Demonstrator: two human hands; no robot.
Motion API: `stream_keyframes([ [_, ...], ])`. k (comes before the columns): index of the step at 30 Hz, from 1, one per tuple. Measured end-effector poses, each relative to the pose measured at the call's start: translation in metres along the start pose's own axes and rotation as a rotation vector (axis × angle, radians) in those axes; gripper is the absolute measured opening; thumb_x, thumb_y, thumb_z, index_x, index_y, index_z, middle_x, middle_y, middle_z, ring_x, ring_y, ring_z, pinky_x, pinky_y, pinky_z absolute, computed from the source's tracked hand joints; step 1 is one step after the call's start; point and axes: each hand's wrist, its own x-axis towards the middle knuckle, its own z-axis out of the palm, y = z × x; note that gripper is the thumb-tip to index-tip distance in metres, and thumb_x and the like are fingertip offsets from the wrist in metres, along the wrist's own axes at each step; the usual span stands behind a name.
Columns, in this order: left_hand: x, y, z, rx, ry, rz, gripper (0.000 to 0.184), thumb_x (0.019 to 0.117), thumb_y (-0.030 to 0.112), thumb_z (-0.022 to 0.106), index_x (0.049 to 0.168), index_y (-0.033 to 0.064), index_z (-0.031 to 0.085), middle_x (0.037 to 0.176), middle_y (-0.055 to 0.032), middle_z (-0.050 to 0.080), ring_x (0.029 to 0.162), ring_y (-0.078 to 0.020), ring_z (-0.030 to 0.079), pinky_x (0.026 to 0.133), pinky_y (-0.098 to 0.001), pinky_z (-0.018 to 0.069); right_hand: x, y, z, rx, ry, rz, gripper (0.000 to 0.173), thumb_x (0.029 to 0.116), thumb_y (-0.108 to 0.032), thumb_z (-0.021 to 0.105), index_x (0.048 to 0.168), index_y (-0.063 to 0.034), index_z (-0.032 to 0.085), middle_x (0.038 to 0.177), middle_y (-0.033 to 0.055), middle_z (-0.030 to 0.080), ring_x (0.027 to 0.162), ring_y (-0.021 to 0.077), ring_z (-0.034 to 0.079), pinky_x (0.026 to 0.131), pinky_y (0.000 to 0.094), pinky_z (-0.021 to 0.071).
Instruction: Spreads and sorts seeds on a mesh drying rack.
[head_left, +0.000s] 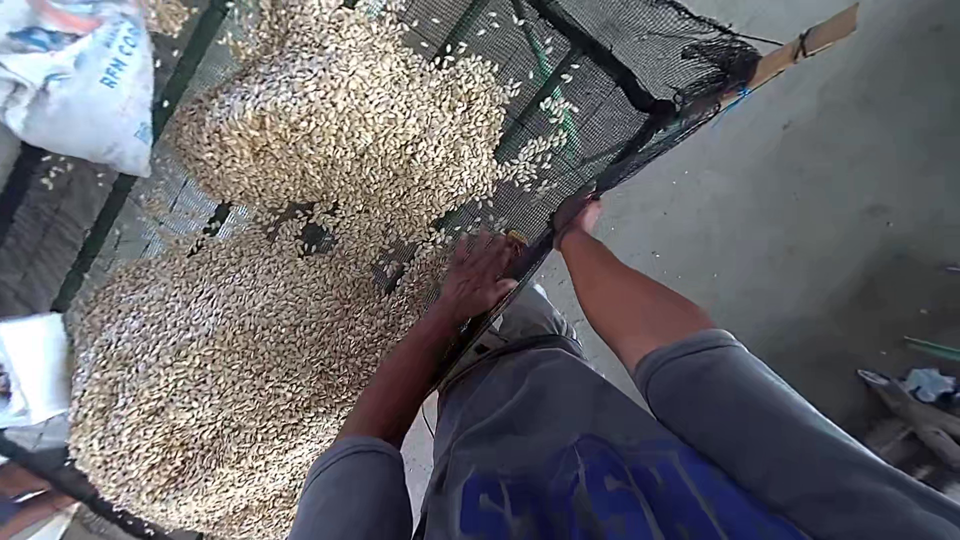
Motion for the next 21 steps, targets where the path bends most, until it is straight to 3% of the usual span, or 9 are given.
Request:
stream_keyframes([
  [4,-0.019,-0.034,-0.009,0.191,0.251,-0.341,0.070,0.1079,0.053,0.032,0.154,0.0006,0.043,0.167,-0.0241,0.025,0.157,-0.0441,0.015,0.122,-0.0704,0.0047,0.002,-0.003,-0.002,-0.210,0.019,-0.031,0.051,0.1126,-0.033,0.032,0.148,0.0026,0.044,0.140,0.0258,0.058,0.133,0.0358,0.055,0.110,0.0486,0.0453],
  [7,-0.012,-0.005,0.005,0.189,0.167,-0.219,0.055,0.1073,0.038,0.044,0.152,0.0067,0.048,0.166,-0.0227,0.028,0.156,-0.0436,0.019,0.122,-0.0705,0.0102,0.006,-0.003,-0.002,-0.241,0.016,-0.012,0.055,0.1123,-0.039,0.031,0.148,0.0004,0.043,0.139,0.0246,0.059,0.130,0.0352,0.058,0.108,0.0486,0.0475],
  [9,-0.001,0.011,0.013,0.160,0.030,-0.061,0.046,0.1084,0.033,0.043,0.151,0.0186,0.053,0.165,-0.0132,0.037,0.155,-0.0384,0.026,0.121,-0.0702,0.0148,0.002,-0.007,-0.003,-0.228,0.015,-0.010,0.057,0.1125,-0.042,0.027,0.147,0.0001,0.046,0.137,0.0246,0.061,0.129,0.0354,0.059,0.108,0.0487,0.0474],
  [11,0.005,-0.002,0.010,0.191,0.088,-0.038,0.044,0.1084,0.035,0.044,0.149,0.0231,0.055,0.162,-0.0091,0.043,0.153,-0.0370,0.032,0.118,-0.0719,0.0174,0.001,-0.011,-0.006,-0.233,-0.006,-0.012,0.059,0.1126,-0.043,0.025,0.147,0.0011,0.045,0.137,0.0255,0.060,0.130,0.0364,0.058,0.109,0.0500,0.0462],
  [14,-0.013,-0.040,-0.005,0.300,0.200,-0.258,0.049,0.1092,0.037,0.041,0.152,0.0165,0.050,0.163,-0.0163,0.038,0.153,-0.0442,0.027,0.115,-0.0772,0.0130,-0.004,-0.013,-0.016,-0.211,-0.130,0.005,0.056,0.1134,-0.038,0.026,0.153,0.0004,0.035,0.145,0.0251,0.053,0.137,0.0357,0.052,0.114,0.0483,0.0412],
  [17,-0.028,-0.046,-0.009,0.325,0.272,-0.499,0.057,0.1089,0.038,0.036,0.156,0.0080,0.041,0.167,-0.0219,0.026,0.155,-0.0467,0.017,0.115,-0.0790,0.0068,-0.002,-0.014,-0.021,-0.233,-0.188,-0.025,0.056,0.1136,-0.036,0.026,0.156,0.0009,0.029,0.150,0.0250,0.049,0.142,0.0339,0.047,0.117,0.0455,0.0378],
  [19,-0.018,-0.022,0.003,0.304,0.342,-0.501,0.057,0.1076,0.037,0.040,0.155,0.0054,0.044,0.167,-0.0228,0.027,0.156,-0.0466,0.017,0.117,-0.0772,0.0073,-0.002,-0.012,-0.027,-0.297,-0.222,-0.070,0.056,0.1137,-0.035,0.025,0.155,0.0027,0.030,0.150,0.0260,0.050,0.141,0.0340,0.048,0.118,0.0445,0.0374],
  [21,0.009,0.012,0.022,0.257,0.350,-0.381,0.050,0.1054,0.033,0.048,0.149,0.0100,0.053,0.162,-0.0215,0.038,0.153,-0.0460,0.026,0.117,-0.0752,0.0142,0.004,-0.006,-0.028,-0.378,-0.275,-0.117,0.056,0.1135,-0.034,0.027,0.156,0.0023,0.027,0.152,0.0249,0.047,0.143,0.0324,0.046,0.119,0.0429,0.0362],
])
